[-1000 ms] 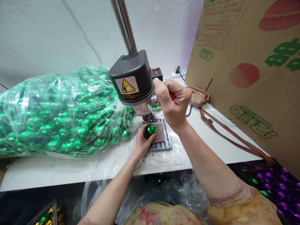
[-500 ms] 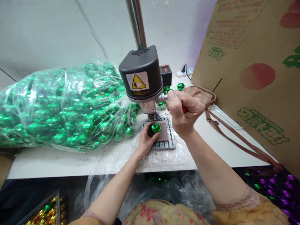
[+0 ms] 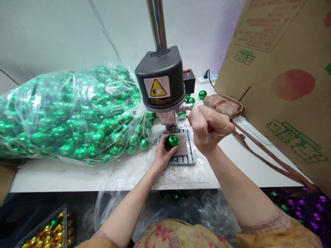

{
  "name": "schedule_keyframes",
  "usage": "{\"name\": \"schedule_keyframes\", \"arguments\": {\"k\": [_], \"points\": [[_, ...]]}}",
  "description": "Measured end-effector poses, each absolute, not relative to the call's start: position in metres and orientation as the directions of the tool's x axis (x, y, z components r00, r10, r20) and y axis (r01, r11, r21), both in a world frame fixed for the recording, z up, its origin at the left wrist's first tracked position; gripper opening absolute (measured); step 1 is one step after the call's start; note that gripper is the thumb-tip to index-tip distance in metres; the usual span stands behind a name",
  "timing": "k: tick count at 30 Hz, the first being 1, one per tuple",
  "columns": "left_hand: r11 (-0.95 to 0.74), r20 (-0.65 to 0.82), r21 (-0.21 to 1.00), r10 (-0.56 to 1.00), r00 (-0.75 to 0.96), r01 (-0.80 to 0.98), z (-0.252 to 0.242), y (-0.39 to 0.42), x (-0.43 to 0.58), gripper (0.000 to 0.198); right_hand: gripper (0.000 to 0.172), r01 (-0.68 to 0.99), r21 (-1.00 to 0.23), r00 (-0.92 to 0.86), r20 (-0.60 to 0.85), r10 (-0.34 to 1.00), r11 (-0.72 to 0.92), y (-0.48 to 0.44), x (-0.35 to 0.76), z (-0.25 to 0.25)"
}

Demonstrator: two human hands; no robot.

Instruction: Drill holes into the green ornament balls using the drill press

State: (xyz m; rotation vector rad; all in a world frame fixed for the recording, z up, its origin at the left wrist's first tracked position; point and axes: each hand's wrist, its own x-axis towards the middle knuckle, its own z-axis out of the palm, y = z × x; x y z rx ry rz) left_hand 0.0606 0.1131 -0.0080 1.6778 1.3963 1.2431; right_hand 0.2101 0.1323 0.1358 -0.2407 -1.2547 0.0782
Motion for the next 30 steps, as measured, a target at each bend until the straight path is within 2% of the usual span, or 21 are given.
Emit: {"name": "schedule_keyframes", "arguments": {"k": [5,18,21,25,28,30], "points": [[-0.24,0.26,0.896,0.966,-0.003,0.373,-0.007,0.113,0.061,0.05,0.043,0.089,-0.195,0.288,0.944,0.162,0.977,0.131,0.211,0.13],[-0.268,0.293,0.876,0.956,-0.001,0.401,-0.006,0.112,0.061,0.049,0.044,0.004,-0.127,0.255,0.959,0.122,0.992,0.132,0.213,0.113],[-0.26,0.283,0.882,0.959,0.001,0.394,-0.008,0.115,0.062,0.049,0.045,0.04,-0.209,0.269,0.944,0.191,0.977,0.129,0.212,0.121],[-0.248,0.297,0.869,0.954,-0.05,0.427,-0.007,0.112,0.062,0.048,0.045,0.056,-0.397,0.337,0.871,0.356,0.916,0.133,0.211,0.156],[-0.282,0.424,0.771,0.896,-0.13,0.571,-0.004,0.089,0.059,0.044,0.05,-0.011,-0.513,0.347,0.803,0.485,0.858,0.139,0.21,0.178],[-0.425,0.544,0.643,0.839,0.011,0.637,-0.004,0.06,0.054,0.043,0.05,-0.043,-0.539,0.34,0.784,0.519,0.841,0.142,0.211,0.183]]}}
